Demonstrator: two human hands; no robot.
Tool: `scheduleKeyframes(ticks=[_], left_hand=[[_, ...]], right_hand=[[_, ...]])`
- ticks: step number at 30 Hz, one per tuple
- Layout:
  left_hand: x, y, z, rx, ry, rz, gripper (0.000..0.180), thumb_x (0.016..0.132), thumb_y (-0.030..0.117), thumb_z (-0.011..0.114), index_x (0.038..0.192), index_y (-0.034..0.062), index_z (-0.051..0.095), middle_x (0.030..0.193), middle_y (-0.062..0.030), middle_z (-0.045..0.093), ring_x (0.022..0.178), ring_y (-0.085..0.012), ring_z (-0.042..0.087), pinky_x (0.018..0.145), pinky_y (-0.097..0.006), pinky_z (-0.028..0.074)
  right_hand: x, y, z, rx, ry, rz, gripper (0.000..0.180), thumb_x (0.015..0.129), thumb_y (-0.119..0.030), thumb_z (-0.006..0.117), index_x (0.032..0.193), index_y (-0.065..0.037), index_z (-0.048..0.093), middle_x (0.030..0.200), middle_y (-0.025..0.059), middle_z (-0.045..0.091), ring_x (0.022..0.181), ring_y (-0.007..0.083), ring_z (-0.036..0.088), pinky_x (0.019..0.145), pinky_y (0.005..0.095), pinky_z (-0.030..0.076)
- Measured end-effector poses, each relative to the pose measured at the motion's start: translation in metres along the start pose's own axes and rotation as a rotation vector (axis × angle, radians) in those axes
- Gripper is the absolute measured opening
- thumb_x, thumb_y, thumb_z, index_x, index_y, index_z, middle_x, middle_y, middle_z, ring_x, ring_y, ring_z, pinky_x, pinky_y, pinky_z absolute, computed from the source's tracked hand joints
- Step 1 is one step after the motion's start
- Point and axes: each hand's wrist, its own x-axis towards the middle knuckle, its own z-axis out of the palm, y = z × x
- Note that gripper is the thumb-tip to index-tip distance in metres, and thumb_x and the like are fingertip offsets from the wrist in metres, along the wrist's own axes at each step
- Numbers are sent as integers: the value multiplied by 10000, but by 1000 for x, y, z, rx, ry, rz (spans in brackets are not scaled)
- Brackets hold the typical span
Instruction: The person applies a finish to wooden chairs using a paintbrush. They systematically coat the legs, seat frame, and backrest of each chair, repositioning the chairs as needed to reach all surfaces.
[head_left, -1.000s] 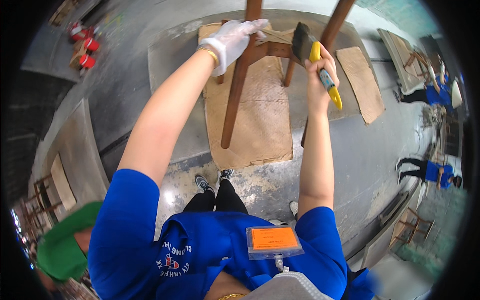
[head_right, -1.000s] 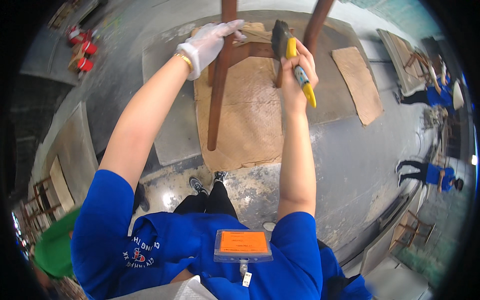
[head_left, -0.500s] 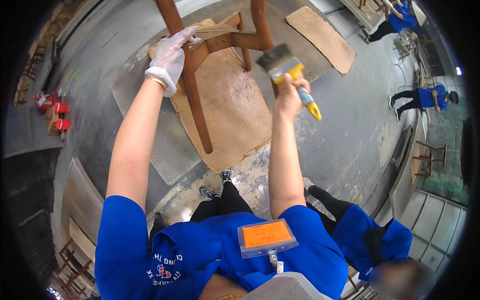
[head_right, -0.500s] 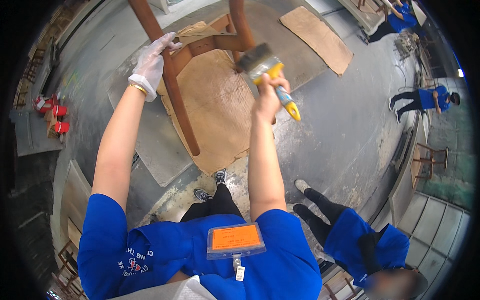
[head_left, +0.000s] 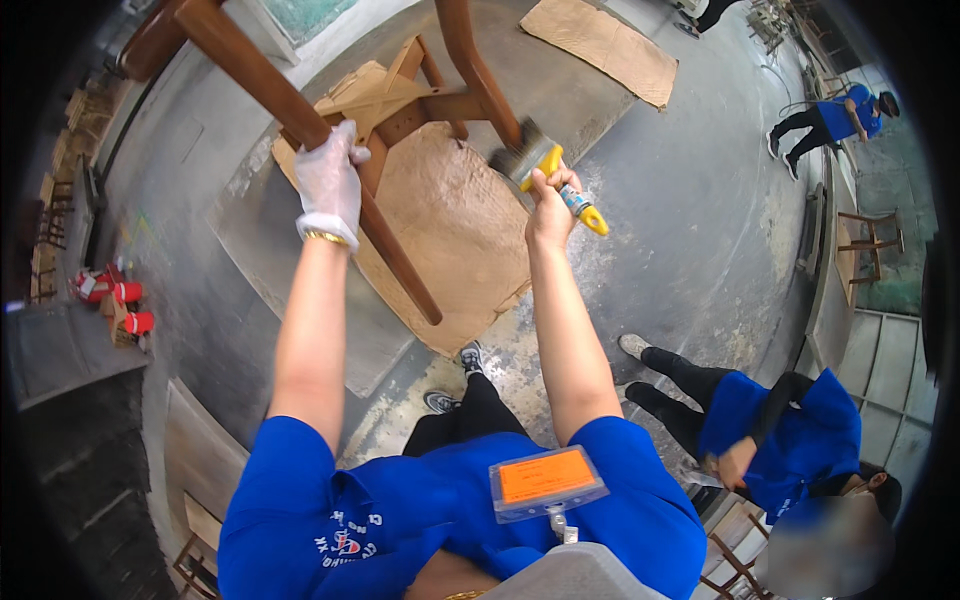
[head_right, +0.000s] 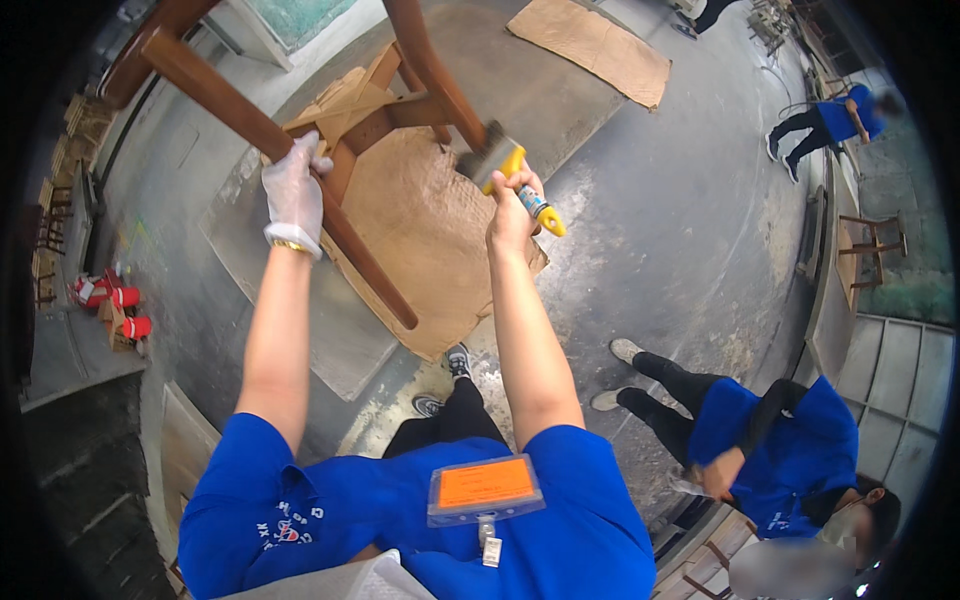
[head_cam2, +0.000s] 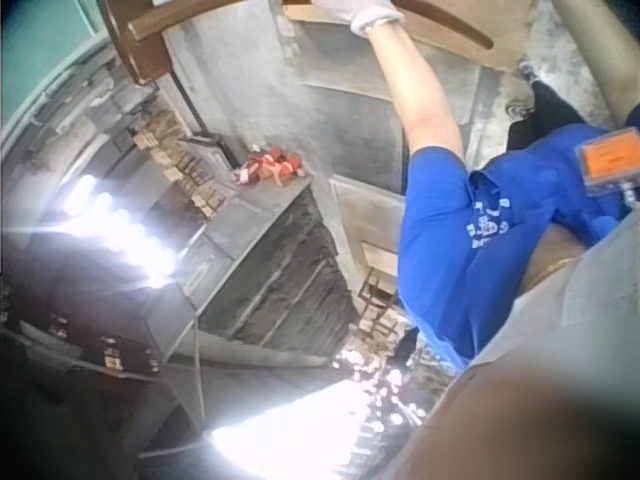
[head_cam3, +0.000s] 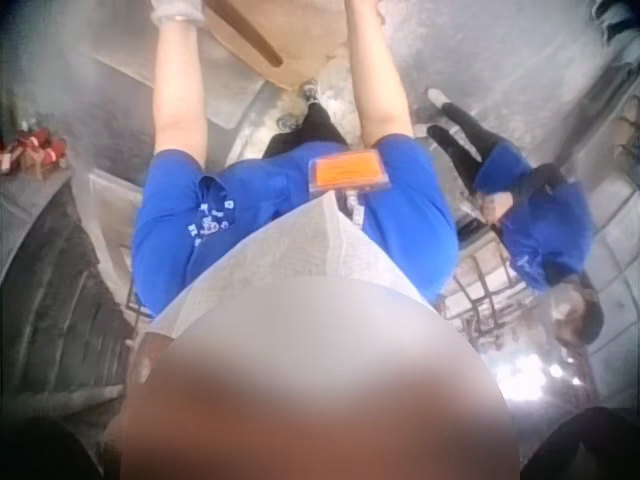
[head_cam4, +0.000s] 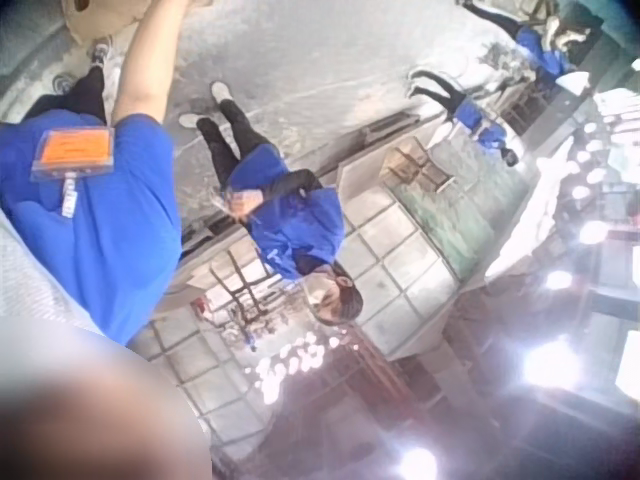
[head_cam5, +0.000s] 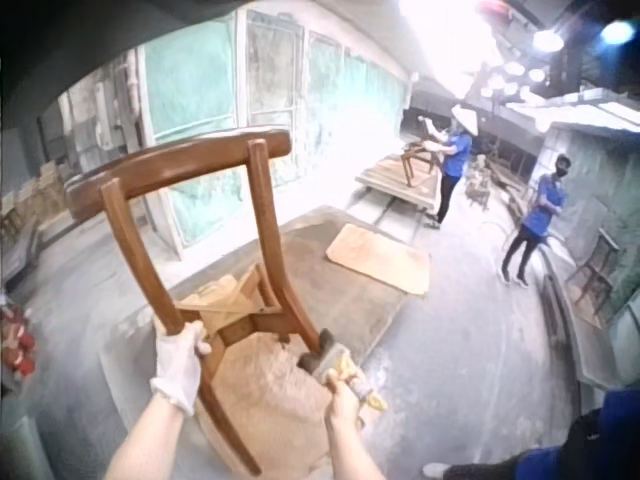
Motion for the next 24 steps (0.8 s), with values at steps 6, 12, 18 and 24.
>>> scheduleKeyframes(ticks=[6,12,18,24], left_hand=[[-7,3,10,-12,22,-22,159,964,138,766,949,24,657,759,-26,639,610,-115,600,626,-290,519],[10,-34,-5,193,16,88,189,984,197,752,944,19,702,708,-38,664,665,-131,649,668,-302,505],[14,-112,-14,167,74,128,141,970,136,761,915,8,745,748,-37,719,674,-100,660,638,-292,508],[25,-162,-30,305,92,59,220,822,191,851,946,34,759,928,-108,783,878,-272,744,804,-393,575]], right_hand=[[-11,-101,-69,-186,-29,229,301,841,26,812,853,-145,564,1115,35,696,979,159,659,862,338,561],[-56,-111,-296,-524,700,514,214,931,-63,775,980,-196,615,1008,-29,670,903,136,683,805,351,575],[-128,-118,-408,-546,830,378,181,1001,-221,736,1062,-162,576,805,28,678,661,153,675,598,334,585],[-133,-108,-398,-628,724,579,172,918,6,584,1010,-139,573,943,67,675,797,209,704,741,458,648]])
